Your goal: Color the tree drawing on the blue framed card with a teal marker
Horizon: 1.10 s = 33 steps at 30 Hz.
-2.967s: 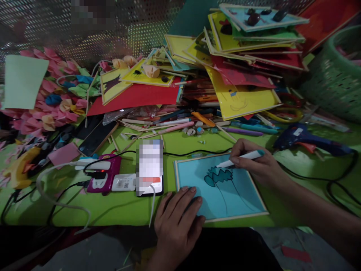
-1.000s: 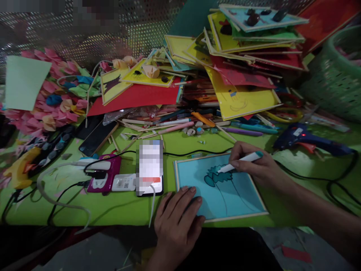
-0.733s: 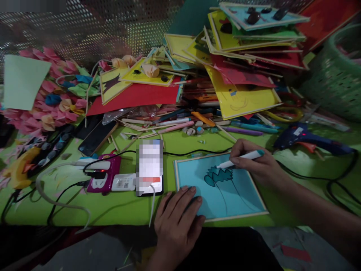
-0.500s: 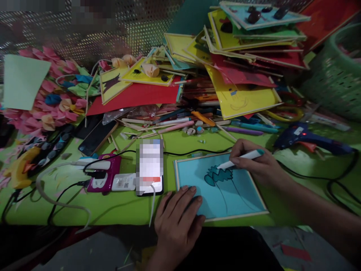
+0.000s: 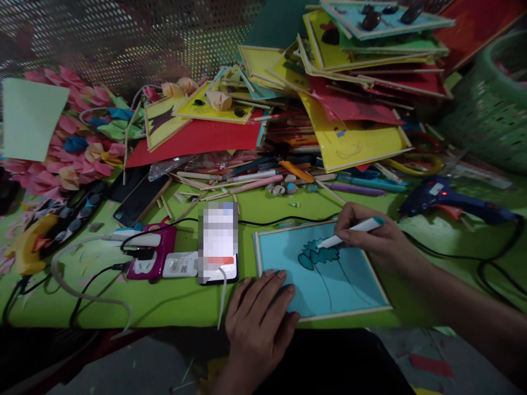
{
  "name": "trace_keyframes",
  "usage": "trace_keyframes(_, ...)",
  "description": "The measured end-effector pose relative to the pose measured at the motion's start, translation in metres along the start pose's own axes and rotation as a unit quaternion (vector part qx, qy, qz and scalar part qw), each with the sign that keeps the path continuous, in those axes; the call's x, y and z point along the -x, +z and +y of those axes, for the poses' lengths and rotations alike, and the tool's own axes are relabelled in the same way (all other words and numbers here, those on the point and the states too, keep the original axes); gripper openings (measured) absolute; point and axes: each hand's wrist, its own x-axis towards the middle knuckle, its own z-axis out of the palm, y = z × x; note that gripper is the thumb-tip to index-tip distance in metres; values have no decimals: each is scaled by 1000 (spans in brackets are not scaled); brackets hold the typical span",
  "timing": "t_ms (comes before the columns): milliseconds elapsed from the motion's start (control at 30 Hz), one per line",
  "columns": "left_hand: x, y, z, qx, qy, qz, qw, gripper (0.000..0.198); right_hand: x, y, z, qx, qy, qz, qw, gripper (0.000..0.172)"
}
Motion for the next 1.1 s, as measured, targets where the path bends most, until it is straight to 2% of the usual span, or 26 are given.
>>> trace_keyframes(167, 1, 0, 0, 5, -1, -1, 1000, 23, 0, 0, -1, -6, 2, -25, 1000, 25)
trace_keyframes(300, 0, 0, 0, 5, -2, -2, 1000, 23, 0, 0, 0, -6, -7, -13, 1000, 23)
trace_keyframes(467, -2, 1, 1, 4, 0, 5, 1000, 23, 0, 1, -2, -5, -3, -30, 1000, 25)
trace_keyframes(667, 1, 1, 0, -1, 2, -2, 1000, 24, -1, 3, -6, -11, -9, -19, 1000, 32)
trace_keyframes(867, 1, 1, -1, -3, 3, 0, 1000, 24, -1, 1, 1, -2, -18, 5, 1000, 23)
trace_keyframes(1100, 2, 0, -2, -3, 13, -12, 1000, 24, -3, 2, 1, -19, -24, 35, 999, 23)
